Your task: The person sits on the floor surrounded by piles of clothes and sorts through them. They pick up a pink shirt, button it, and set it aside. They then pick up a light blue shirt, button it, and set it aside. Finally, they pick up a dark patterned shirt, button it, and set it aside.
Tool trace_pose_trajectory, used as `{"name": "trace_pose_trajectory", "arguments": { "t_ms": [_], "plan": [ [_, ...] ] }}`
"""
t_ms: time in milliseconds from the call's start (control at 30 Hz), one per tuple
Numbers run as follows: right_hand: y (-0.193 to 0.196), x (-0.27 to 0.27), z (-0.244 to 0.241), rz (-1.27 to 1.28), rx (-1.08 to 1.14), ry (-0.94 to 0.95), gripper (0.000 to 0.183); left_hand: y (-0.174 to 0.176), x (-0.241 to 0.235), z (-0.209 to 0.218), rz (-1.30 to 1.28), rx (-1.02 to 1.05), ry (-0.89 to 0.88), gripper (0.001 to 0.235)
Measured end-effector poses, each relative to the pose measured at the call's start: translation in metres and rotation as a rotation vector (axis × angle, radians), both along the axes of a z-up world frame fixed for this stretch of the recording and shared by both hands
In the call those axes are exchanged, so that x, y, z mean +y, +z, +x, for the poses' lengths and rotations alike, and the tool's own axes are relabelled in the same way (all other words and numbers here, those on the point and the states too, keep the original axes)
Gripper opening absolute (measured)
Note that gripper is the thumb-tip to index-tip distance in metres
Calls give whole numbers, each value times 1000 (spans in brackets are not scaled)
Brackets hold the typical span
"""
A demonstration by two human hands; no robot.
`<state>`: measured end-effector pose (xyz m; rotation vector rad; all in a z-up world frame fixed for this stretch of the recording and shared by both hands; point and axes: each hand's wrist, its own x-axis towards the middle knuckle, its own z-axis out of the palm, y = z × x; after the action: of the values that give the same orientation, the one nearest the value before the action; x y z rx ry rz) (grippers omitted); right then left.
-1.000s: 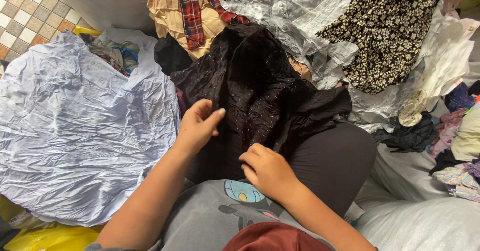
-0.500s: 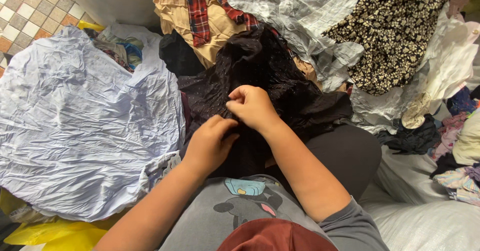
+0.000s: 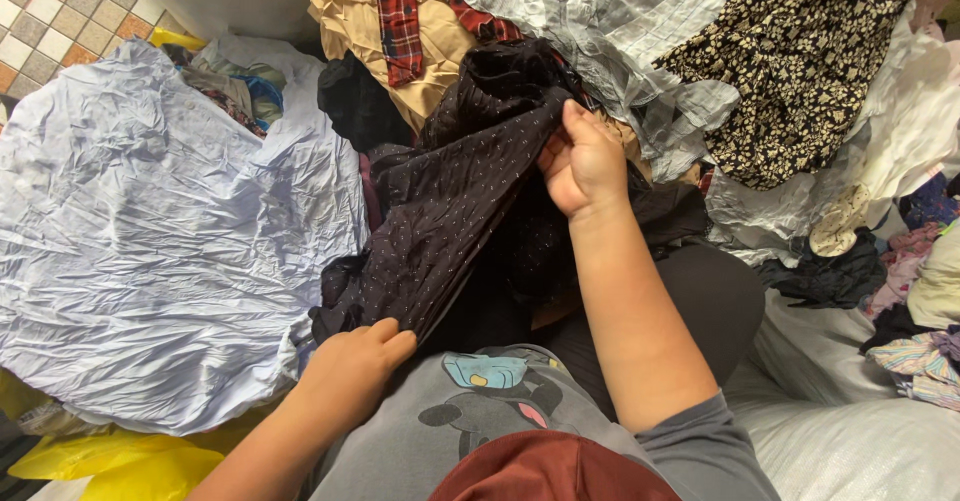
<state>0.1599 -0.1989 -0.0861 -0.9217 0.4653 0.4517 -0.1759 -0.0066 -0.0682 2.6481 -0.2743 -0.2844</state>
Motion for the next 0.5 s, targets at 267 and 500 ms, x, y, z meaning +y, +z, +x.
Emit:
{"name": "trace_pose_trajectory", "arguments": {
  "t_ms": [267, 500],
  "plan": [
    [-1, 7, 53, -4, 194, -121, 13, 32, -2, 37, -243, 94, 102, 18],
    [46, 26, 73, 2, 51, -155, 16, 39, 6, 27, -14, -412, 228, 24]
  ]
}}
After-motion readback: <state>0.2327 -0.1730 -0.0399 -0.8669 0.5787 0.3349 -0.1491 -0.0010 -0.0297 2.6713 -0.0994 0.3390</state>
